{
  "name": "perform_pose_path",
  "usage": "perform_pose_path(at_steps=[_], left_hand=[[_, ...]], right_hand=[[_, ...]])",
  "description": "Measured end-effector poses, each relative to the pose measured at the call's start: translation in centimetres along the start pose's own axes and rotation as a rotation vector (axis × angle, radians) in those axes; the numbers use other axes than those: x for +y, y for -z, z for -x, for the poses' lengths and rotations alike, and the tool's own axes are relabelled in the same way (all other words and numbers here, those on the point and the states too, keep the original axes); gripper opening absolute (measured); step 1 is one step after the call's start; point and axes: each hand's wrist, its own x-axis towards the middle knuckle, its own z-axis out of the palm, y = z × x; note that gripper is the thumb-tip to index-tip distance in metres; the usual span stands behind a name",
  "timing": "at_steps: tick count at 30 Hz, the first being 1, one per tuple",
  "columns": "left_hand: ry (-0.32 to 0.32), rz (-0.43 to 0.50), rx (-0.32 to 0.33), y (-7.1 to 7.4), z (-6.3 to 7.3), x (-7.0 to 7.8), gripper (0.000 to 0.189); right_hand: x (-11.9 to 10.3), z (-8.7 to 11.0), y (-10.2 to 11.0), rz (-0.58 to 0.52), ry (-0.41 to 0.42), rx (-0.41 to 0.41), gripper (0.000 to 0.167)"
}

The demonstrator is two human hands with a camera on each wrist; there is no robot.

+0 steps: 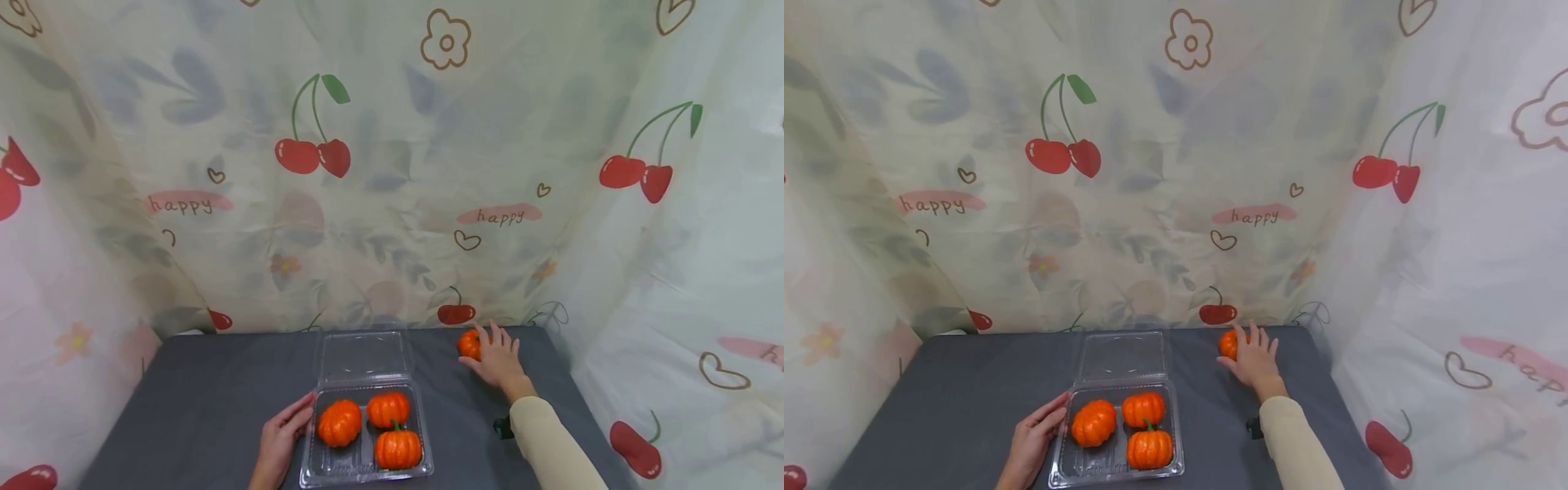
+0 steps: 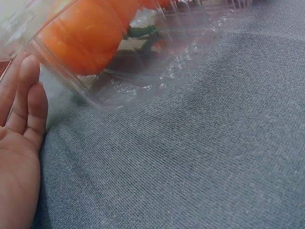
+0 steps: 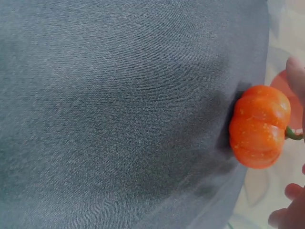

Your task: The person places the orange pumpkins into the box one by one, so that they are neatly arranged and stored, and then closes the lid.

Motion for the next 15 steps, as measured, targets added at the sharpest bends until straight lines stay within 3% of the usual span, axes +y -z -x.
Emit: perform_pose_path(at_steps=[15], left_hand=[[0.004, 0.016, 0.003, 0.2, -0.2, -0.1, 0.053]], right_hand=[[0.2, -1.0, -1.1, -0.064, -0.024, -0.055, 0.089]])
